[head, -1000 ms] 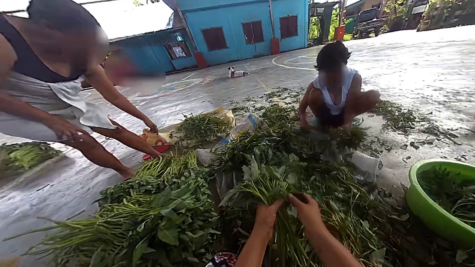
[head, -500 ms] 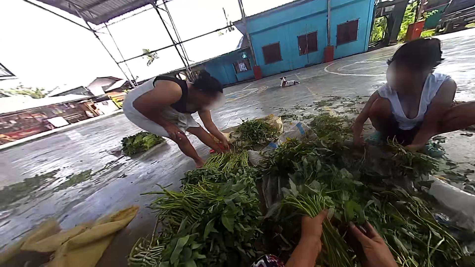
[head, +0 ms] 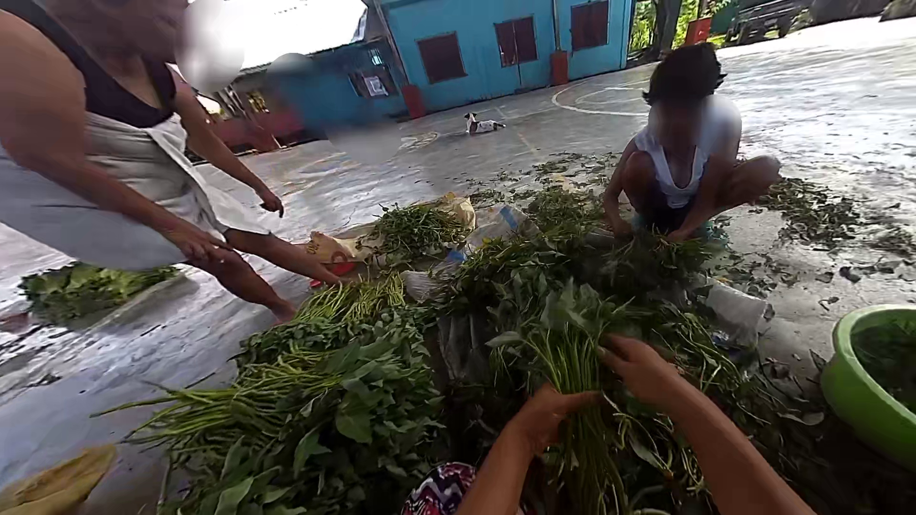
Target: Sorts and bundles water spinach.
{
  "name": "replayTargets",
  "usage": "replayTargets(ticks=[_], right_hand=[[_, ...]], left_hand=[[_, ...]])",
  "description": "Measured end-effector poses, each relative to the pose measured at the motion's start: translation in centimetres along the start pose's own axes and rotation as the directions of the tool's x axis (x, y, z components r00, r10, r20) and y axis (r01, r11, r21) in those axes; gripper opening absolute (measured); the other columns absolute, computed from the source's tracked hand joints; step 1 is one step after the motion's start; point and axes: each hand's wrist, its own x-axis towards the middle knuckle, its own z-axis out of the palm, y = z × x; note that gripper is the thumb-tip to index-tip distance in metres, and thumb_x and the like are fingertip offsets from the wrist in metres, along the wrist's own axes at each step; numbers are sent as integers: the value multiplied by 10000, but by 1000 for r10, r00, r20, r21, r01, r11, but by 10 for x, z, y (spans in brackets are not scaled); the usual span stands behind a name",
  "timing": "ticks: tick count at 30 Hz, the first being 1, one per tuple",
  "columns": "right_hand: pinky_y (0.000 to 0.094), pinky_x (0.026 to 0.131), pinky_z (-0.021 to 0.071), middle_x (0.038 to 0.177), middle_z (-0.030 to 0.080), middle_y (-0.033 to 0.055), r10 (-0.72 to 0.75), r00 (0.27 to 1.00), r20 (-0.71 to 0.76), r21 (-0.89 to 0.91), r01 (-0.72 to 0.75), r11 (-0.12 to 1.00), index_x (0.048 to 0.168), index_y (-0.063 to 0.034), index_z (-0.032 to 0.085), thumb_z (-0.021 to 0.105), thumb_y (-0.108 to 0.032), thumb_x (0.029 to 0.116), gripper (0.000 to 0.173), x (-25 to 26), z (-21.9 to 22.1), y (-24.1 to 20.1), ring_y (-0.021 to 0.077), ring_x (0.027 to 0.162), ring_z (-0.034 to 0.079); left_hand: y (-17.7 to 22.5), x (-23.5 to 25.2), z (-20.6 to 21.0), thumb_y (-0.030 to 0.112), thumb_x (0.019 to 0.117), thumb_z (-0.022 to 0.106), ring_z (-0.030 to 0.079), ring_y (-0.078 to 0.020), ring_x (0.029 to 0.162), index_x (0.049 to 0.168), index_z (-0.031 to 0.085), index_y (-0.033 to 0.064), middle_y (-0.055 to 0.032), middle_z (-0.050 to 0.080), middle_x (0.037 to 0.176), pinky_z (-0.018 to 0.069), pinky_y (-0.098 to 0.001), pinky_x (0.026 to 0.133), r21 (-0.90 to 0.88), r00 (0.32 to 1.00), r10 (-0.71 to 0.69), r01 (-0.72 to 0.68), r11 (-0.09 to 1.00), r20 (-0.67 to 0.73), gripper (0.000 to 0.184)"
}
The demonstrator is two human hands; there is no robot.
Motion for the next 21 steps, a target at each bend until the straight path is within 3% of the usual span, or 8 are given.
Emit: replayTargets(ticks=[2,4,7,9,12,17,19,21], right_hand=[[365,873,559,1065,677,107,-27,994,108,65,20,998,1279,-38,621,470,-264,1105,323,9,3,-3,154,924,668],[368,850,564,1036,676,106,-48,990,134,82,38,996,1284,-37,607,451,-278,1111,336,11,9,1,152,891,669],[436,923,559,1165,689,134,-76,997,12,126,74,989,1358,-47,579,506,-274,1091,358,7,14,17,212,1005,687],[455,962,547,1307,644,155,-68,995,-67,197,80,977,1470,-65,481,481,-283,1097,432,1,23,30,245,1100,673],[450,1071,476,1312,637,186,-98,991,87,248,74,966,1414,-13,550,372,-345,1115,482,-13,58,52,242,1204,624],[459,1075,460,1281,634,227,-125,958,258,304,42,952,1357,43,580,280,-355,1131,547,-25,81,69,255,1201,615],[424,1063,483,1262,656,198,-98,983,153,344,40,938,1327,41,612,355,-309,1121,481,-18,62,80,220,1176,632],[391,996,529,1190,691,165,91,988,-122,375,-39,926,1269,22,652,448,-210,1100,352,-7,28,99,199,1097,668]], left_hand=[[1,-3,-8,46,932,663,731,-210,863,1204,574,16,-90,737,926,615,-385,845,-51,997,-4,8,999,81,288],[0,-2,-11,51,935,649,725,-219,854,1144,599,15,-99,728,911,613,-388,844,-61,995,-2,8,998,99,219],[2,-1,-8,12,987,607,722,-230,834,1143,586,-35,-136,714,893,619,-381,820,-58,997,44,-47,997,-61,164],[3,6,-10,20,1011,580,718,-234,832,1147,595,-31,-154,713,906,616,-375,798,-87,978,95,-113,990,-187,146],[2,17,-14,83,1032,572,717,-252,844,1163,625,-34,-171,717,934,614,-393,786,-158,924,101,-169,973,-370,183],[2,14,-17,149,1072,513,737,-295,854,1195,567,-25,-165,715,943,634,-454,783,-263,892,28,-162,951,-450,220],[3,13,-19,147,1073,510,737,-268,798,1144,575,-23,-145,712,883,643,-443,759,-255,874,34,-178,951,-486,196],[4,14,-24,136,1074,506,733,-250,775,1118,581,-26,-137,710,860,643,-426,750,-225,856,68,-210,952,-513,183]])
